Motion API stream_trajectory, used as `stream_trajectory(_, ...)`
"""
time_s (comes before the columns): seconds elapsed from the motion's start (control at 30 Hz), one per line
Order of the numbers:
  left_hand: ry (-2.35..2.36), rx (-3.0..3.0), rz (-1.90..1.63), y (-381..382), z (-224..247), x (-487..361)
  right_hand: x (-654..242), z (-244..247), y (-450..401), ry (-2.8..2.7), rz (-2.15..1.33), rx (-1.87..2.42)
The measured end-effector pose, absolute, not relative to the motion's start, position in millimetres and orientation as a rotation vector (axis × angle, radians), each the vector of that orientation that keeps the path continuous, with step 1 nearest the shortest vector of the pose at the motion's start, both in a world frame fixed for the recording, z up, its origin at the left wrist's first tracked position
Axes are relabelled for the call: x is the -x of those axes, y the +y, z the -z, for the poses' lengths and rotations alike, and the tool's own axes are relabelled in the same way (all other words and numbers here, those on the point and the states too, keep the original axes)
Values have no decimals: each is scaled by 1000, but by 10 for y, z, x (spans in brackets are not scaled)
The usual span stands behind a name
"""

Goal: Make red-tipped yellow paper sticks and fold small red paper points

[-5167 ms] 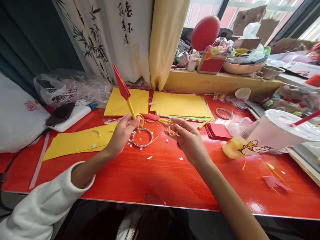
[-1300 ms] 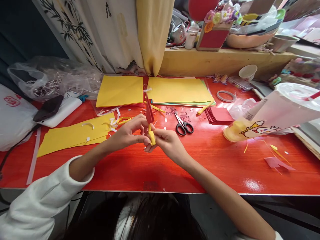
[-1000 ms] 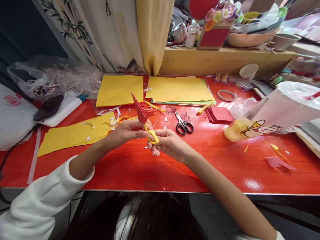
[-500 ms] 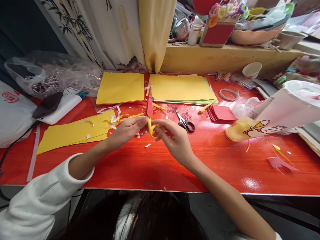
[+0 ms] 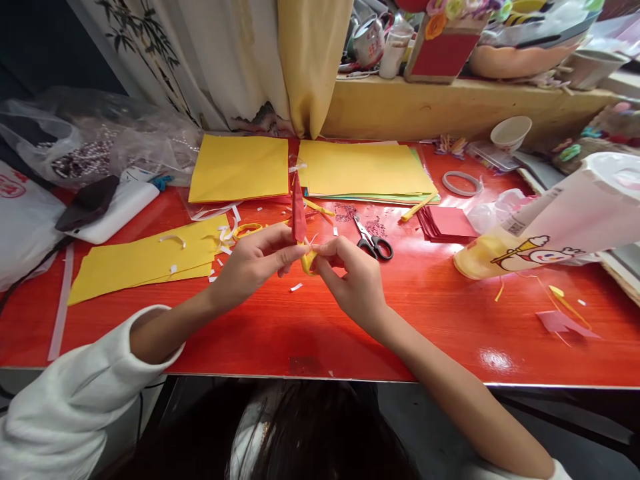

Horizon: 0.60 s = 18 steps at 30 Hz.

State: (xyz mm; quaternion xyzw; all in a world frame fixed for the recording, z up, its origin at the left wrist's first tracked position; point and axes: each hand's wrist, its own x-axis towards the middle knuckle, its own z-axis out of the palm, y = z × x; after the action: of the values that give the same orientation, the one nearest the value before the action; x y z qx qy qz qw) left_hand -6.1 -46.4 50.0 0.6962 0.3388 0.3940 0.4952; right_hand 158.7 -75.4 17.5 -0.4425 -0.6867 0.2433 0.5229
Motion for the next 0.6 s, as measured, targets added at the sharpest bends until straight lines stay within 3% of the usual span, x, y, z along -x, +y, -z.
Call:
stream_trajectory(0.23, 695, -1638, -1086, -474, -525, 72, -1625, -167, -712, -1475, -721, 1069)
stream_trajectory(0.47, 659, -1651, -1024, -418, -454, 81, -1636, -227, -739, -1898, -36, 1032)
stream_trajectory(0.6, 659, -1680, -1005, -387, -389, 73, -1675, -226, -727, -2053, 95, 971)
